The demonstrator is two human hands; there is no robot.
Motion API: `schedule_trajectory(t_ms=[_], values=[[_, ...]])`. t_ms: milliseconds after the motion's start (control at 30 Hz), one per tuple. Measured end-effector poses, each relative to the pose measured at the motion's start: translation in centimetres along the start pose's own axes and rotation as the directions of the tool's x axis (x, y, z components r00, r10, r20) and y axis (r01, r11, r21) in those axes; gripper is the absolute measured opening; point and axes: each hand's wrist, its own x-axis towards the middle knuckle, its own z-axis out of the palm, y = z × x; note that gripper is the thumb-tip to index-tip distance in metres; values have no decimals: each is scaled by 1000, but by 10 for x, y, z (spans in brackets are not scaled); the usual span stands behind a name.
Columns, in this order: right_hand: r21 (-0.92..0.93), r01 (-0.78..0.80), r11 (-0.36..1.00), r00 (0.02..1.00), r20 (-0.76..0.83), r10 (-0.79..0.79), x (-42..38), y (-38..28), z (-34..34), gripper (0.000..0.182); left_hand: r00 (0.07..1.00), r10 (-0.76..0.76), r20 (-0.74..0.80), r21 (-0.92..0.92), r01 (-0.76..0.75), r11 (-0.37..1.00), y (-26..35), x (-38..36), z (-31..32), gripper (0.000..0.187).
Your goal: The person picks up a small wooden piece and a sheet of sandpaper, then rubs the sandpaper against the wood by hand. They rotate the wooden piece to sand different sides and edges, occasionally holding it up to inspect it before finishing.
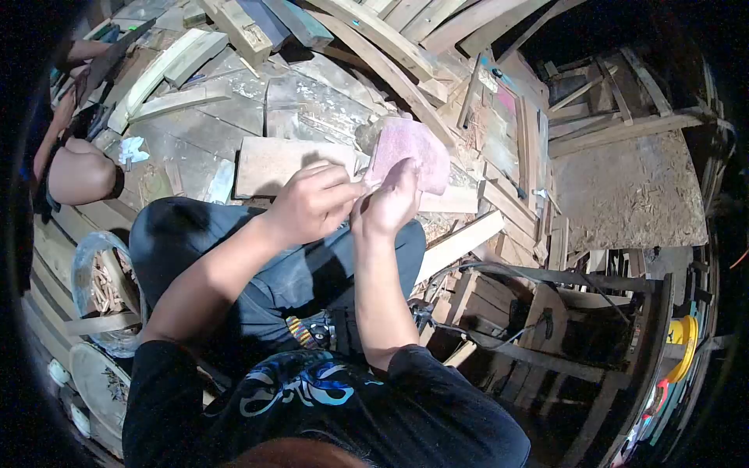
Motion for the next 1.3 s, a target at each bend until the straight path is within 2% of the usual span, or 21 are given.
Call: schedule_trajectory(t_ms=[100,133,267,367,400,500,533,567,633,700,767,833,867,900,967,1033,1067,1100,1167,1233,1300], values=[[11,78,997,997,24,-78,-13,0,16,44,998,-45,-32,71,47,996,1,6,-5,13],[68,33,997,998,46,-36,-12,2,11,45,998,-47,-42,81,50,995,2,8,-7,14],[-22,-7,1000,999,32,8,-4,-6,7,43,1000,-5,26,15,4,1000,1,1,-2,16],[6,13,1000,1000,4,-13,-11,1,9,42,998,-41,-44,84,45,995,-2,3,-3,16],[40,48,998,998,40,-49,-14,3,15,44,994,-59,-95,90,68,994,-3,6,-4,16],[-34,47,998,999,-15,-47,-7,4,9,43,997,-78,-15,54,78,995,-2,2,-5,15],[-33,37,999,999,-19,-38,-3,3,6,42,999,-32,9,28,32,999,-2,-1,-5,15],[-88,4,996,1000,-5,-4,0,1,4,46,1000,-25,-3,37,25,999,-3,-1,-4,15],[-25,8,1000,1000,-22,-8,-2,2,4,46,1000,-14,-27,51,16,999,-4,-1,0,15],[-55,6,998,1000,11,-5,-16,3,12,47,995,-89,-36,77,92,993,-4,3,-3,14],[-48,10,999,998,-59,-13,-14,8,11,46,993,-103,-60,71,107,992,-4,5,-5,14],[-96,-8,995,995,-103,-2,-9,3,13,45,996,-84,28,16,84,996,-3,-1,-4,14],[-40,-40,998,999,-33,39,-7,0,7,45,998,-54,20,7,54,999,-2,-1,-3,14],[-58,-27,998,1000,-7,27,-3,1,2,45,1000,-25,10,-5,25,1000,-1,0,-1,13],[-67,9,998,1000,5,-9,-9,3,2,45,997,-70,-35,50,72,996,-3,5,-4,13],[-6,-10,1000,999,-40,10,-17,8,10,45,994,-97,-47,73,101,992,-3,7,-4,12],[3,-48,999,999,-10,48,-15,8,5,44,994,-104,-39,75,107,991,-3,5,-4,12],[-37,-65,997,998,22,66,-14,6,4,45,993,-111,-31,81,114,990,-3,4,-5,11],[-141,-34,989,997,-78,23,-6,5,2,45,998,-58,18,56,57,997,-3,0,-5,11],[-75,-49,996,997,-57,45,-9,5,4,44,999,-12,46,49,10,999,-3,2,-6,12],[-39,-21,999,1000,-5,21,-17,6,9,44,996,-80,-35,62,82,995,-6,2,-4,22]])
